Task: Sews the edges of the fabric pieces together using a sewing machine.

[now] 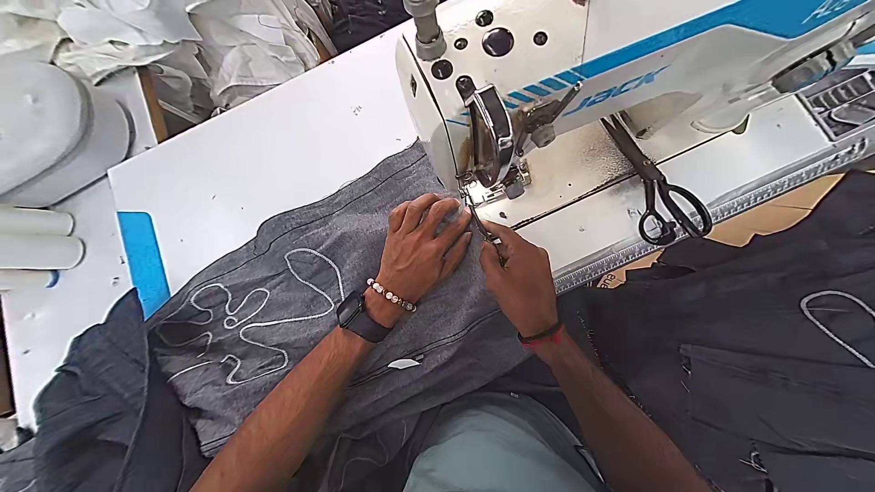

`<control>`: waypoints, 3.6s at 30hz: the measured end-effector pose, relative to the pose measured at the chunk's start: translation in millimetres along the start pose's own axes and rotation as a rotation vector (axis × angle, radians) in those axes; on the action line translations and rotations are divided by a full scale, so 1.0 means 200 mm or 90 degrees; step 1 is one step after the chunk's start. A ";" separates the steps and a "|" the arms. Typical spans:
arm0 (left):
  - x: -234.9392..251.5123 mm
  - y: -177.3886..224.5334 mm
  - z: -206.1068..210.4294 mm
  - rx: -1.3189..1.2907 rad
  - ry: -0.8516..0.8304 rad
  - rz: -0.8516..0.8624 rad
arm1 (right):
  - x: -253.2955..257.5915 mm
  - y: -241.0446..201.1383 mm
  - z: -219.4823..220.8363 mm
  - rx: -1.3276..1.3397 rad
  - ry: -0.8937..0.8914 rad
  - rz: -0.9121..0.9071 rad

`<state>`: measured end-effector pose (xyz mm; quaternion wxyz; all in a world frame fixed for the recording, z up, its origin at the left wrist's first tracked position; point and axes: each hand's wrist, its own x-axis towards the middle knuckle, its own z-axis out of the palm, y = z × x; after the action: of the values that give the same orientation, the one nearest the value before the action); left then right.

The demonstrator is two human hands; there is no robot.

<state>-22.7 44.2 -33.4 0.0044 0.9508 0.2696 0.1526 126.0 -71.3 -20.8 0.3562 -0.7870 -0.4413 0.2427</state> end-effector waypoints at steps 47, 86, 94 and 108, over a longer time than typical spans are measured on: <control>0.00 -0.01 -0.02 -0.067 -0.003 -0.049 | -0.34 0.18 -0.14 -0.151 -0.704 -0.208; 0.04 -0.09 -0.01 -0.035 0.031 0.023 | 0.17 -0.04 0.03 -0.398 -0.006 -0.295; -0.02 -0.01 -0.07 -0.173 -0.033 -0.004 | 0.14 0.06 -0.08 -0.173 0.021 -0.195; -0.01 -0.02 0.00 -0.032 -0.014 -0.013 | 0.14 0.00 -0.01 -0.216 0.067 -0.161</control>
<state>-27.2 46.9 -34.1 0.0326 0.9492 0.2755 0.1484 141.2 -47.1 -22.4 0.2688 -0.7858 -0.5517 0.0769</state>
